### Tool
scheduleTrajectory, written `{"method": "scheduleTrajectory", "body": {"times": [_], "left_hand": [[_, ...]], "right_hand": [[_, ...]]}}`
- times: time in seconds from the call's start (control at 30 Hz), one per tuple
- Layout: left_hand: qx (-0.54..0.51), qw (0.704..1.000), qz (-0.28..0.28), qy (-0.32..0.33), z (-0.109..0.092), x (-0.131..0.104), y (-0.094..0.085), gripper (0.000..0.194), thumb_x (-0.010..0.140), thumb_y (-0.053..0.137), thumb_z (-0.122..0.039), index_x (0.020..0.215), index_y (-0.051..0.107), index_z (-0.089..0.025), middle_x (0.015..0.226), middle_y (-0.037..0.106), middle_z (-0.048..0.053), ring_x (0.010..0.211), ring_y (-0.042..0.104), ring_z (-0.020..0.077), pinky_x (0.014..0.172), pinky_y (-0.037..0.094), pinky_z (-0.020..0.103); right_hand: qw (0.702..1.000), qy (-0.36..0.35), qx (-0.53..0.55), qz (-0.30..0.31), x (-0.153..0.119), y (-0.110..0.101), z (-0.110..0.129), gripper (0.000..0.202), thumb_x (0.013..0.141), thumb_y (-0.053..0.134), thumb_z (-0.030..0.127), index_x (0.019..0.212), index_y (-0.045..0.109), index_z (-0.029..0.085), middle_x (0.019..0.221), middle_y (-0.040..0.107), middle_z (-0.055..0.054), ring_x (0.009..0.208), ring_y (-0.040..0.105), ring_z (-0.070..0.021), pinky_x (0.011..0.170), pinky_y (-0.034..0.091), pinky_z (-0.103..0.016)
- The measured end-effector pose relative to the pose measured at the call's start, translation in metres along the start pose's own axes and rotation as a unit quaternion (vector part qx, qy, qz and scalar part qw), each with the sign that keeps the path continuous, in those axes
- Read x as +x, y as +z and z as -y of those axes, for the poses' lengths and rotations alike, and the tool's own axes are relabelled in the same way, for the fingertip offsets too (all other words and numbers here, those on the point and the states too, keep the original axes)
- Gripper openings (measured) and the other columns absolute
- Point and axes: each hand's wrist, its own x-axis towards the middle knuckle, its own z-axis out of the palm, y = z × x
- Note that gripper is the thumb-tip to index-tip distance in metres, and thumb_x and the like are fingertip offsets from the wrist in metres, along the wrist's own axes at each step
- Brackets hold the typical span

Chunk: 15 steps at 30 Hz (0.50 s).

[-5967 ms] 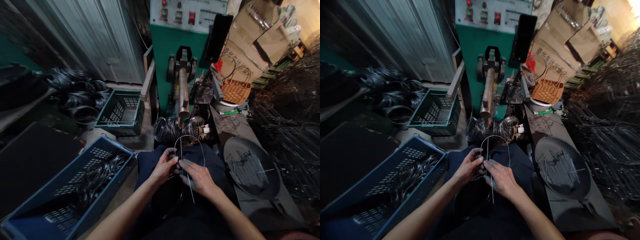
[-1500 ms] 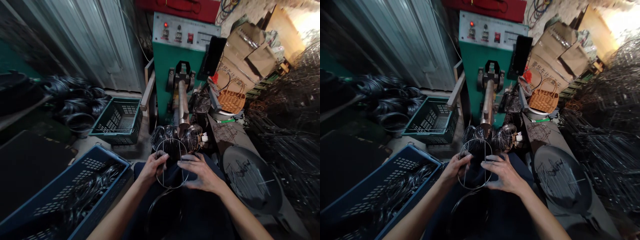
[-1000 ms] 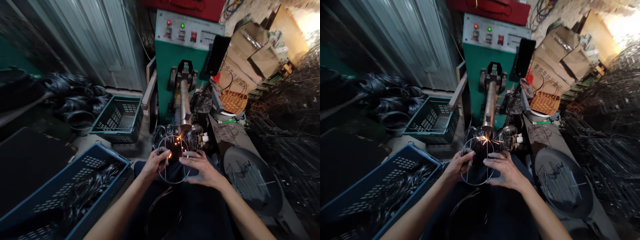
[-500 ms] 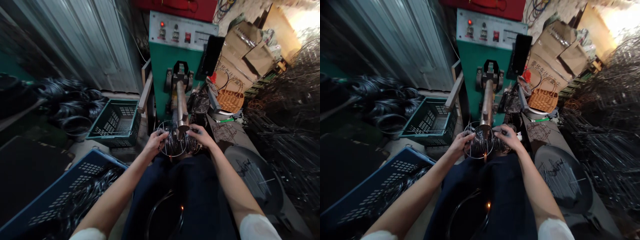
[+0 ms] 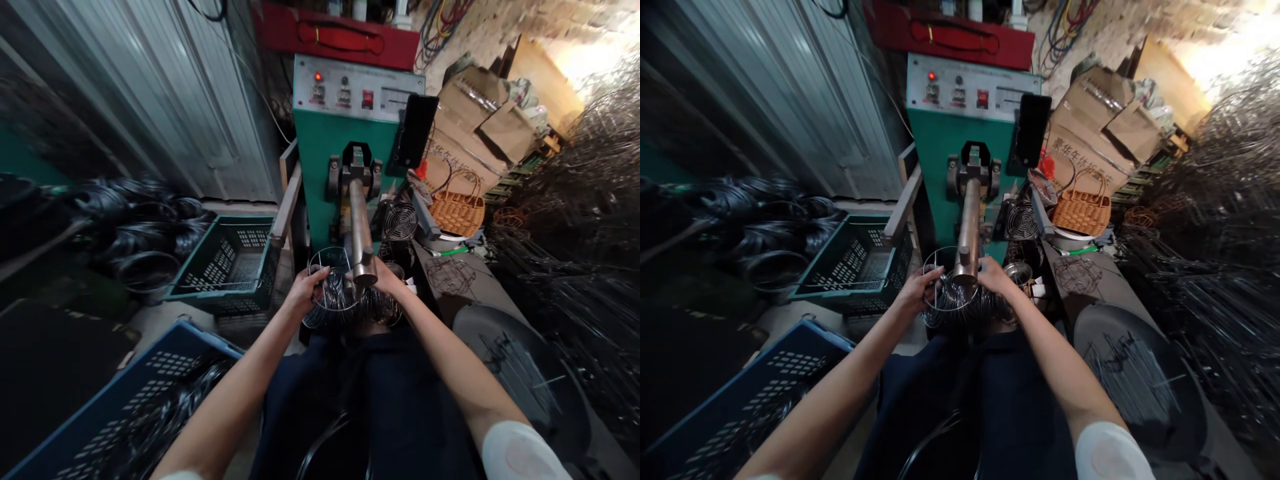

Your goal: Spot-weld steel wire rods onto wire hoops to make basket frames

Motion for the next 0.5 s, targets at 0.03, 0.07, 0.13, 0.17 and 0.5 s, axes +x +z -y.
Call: {"method": "scheduleTrajectory", "body": {"times": [0.03,0.07,0.13,0.17,0.5], "left_hand": [[-0.001,1.000,-0.002,0.002,0.0010,0.0004,-0.0004,0.036,0.059,0.079,-0.033,0.068,0.048,-0.018,0.043,0.051,-0.008,0.026,0.029,0.0007,0.028,0.016,0.014],[-0.002,1.000,-0.004,0.004,0.0019,0.0007,-0.0006,0.036,0.060,0.079,-0.033,0.068,0.048,-0.018,0.043,0.052,-0.008,0.026,0.029,0.0008,0.028,0.017,0.014],[-0.003,1.000,-0.005,0.007,0.0031,0.0006,-0.0009,0.035,0.060,0.079,-0.033,0.069,0.049,-0.018,0.044,0.053,-0.007,0.027,0.030,0.0010,0.028,0.017,0.014],[-0.003,1.000,-0.005,0.008,0.0032,0.0004,-0.0009,0.035,0.060,0.079,-0.033,0.069,0.049,-0.018,0.044,0.054,-0.007,0.026,0.030,0.0010,0.028,0.017,0.014],[0.002,1.000,-0.003,-0.002,-0.0004,0.0053,-0.0011,0.035,0.059,0.079,-0.034,0.071,0.052,-0.016,0.044,0.052,-0.007,0.026,0.028,0.0003,0.028,0.015,0.014]], "right_hand": [[1.000,0.001,0.003,-0.002,0.0001,0.0009,0.0002,0.027,0.065,0.068,0.039,0.060,0.058,0.015,0.060,0.052,0.003,0.061,0.045,-0.0127,0.057,0.038,-0.023],[1.000,0.002,0.006,-0.004,-0.0001,0.0018,0.0004,0.027,0.065,0.068,0.040,0.062,0.058,0.015,0.060,0.053,0.003,0.061,0.046,-0.0131,0.057,0.039,-0.023],[1.000,0.005,0.012,-0.007,-0.0010,0.0033,0.0007,0.027,0.065,0.068,0.041,0.064,0.060,0.015,0.059,0.053,0.003,0.061,0.047,-0.0136,0.057,0.039,-0.023],[1.000,0.006,0.015,-0.008,-0.0016,0.0039,0.0007,0.027,0.065,0.068,0.041,0.065,0.060,0.015,0.059,0.054,0.002,0.061,0.048,-0.0138,0.057,0.039,-0.023],[1.000,0.012,-0.005,-0.017,-0.0003,0.0030,-0.0018,0.025,0.067,0.069,0.039,0.065,0.061,0.015,0.064,0.056,0.000,0.070,0.054,-0.0184,0.063,0.042,-0.026]]}}
